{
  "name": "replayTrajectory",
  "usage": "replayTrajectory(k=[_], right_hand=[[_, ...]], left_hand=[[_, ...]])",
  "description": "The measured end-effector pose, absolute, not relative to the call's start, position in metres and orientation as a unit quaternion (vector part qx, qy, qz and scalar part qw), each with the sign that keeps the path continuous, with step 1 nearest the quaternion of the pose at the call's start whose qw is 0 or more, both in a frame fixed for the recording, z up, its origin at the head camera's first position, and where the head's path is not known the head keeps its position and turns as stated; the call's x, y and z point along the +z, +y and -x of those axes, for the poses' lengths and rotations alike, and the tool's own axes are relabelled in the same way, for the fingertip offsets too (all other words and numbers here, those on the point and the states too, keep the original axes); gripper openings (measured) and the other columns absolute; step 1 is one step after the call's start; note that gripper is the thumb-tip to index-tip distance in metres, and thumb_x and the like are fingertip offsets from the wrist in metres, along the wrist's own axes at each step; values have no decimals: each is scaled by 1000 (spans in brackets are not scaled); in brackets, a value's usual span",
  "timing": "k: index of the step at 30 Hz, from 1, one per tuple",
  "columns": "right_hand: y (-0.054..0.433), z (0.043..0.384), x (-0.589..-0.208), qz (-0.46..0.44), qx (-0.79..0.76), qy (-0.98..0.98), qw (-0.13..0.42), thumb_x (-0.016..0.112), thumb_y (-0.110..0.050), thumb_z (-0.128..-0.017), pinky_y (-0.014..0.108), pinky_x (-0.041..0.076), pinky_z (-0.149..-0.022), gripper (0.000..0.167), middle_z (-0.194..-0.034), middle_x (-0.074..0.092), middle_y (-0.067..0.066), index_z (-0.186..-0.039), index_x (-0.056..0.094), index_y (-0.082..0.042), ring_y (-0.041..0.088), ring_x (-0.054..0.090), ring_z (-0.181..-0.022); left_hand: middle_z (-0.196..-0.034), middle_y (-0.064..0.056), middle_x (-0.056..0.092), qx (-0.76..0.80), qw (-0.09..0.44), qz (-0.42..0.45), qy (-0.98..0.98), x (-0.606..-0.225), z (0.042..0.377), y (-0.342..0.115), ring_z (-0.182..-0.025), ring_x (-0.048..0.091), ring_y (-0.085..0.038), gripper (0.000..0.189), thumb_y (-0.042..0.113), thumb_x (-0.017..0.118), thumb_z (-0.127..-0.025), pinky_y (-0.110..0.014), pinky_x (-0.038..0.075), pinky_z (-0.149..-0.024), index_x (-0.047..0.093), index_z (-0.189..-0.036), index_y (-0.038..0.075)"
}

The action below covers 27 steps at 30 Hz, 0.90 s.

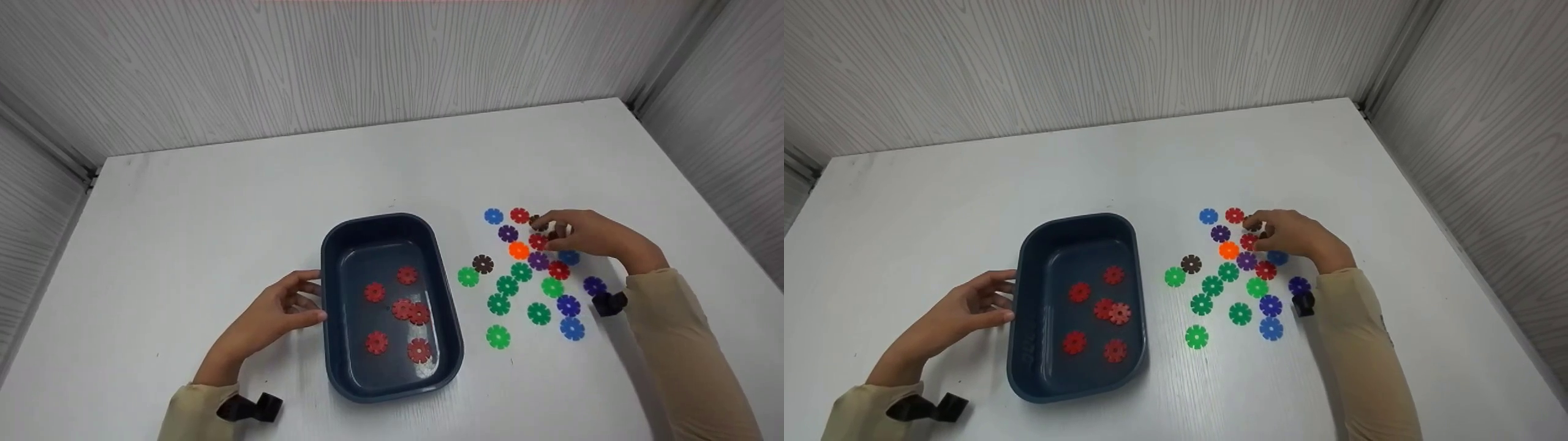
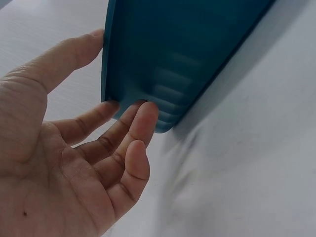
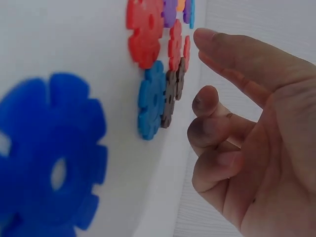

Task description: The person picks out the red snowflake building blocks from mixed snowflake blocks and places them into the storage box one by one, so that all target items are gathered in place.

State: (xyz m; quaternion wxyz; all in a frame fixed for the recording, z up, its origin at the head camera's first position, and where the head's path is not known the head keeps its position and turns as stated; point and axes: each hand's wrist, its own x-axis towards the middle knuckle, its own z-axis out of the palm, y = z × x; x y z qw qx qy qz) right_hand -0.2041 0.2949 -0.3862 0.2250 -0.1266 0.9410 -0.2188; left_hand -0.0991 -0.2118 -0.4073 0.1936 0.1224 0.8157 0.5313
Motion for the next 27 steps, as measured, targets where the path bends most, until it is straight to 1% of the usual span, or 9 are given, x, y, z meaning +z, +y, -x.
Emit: replayTrajectory(k=[4,10,15,19,24,27], right_hand=[[296,206,-390,125,-216,939,236,66,-24,-92,59,45,-96,44,-122,57,18,-134,56,-21,36,53,-112],[295,205,-392,119,-212,939,242,66,-21,-92,62,42,-98,43,-131,54,22,-134,56,-22,43,50,-120],[293,202,-390,125,-191,945,234,66,-21,-92,62,40,-100,41,-131,57,19,-132,58,-20,41,50,-122],[290,201,-389,135,-166,951,224,66,-22,-92,59,44,-97,37,-123,61,14,-129,60,-19,35,55,-114],[286,200,-389,144,-142,956,214,65,-19,-92,52,51,-87,33,-104,63,10,-124,60,-14,25,57,-93],[283,199,-389,145,-134,957,211,65,-17,-92,49,53,-84,33,-101,63,11,-123,59,-10,22,57,-87]], left_hand=[[-125,-19,56,533,193,-123,815,-408,99,-213,-100,61,-24,64,23,72,-87,-26,53,-79,43,-142,7],[-126,-19,56,532,195,-124,814,-408,99,-212,-101,61,-24,64,23,72,-87,-26,53,-79,42,-142,7],[-126,-19,56,531,196,-128,815,-407,100,-212,-100,60,-24,64,23,71,-88,-26,53,-79,43,-142,7],[-126,-19,55,535,197,-128,811,-407,100,-212,-101,60,-25,64,22,71,-88,-26,53,-78,42,-143,6],[-126,-20,56,534,196,-128,812,-407,100,-212,-101,60,-24,65,22,71,-87,-26,53,-78,41,-143,5],[-126,-20,56,536,197,-127,811,-407,100,-211,-101,60,-24,66,22,72,-87,-26,53,-78,41,-143,5]])
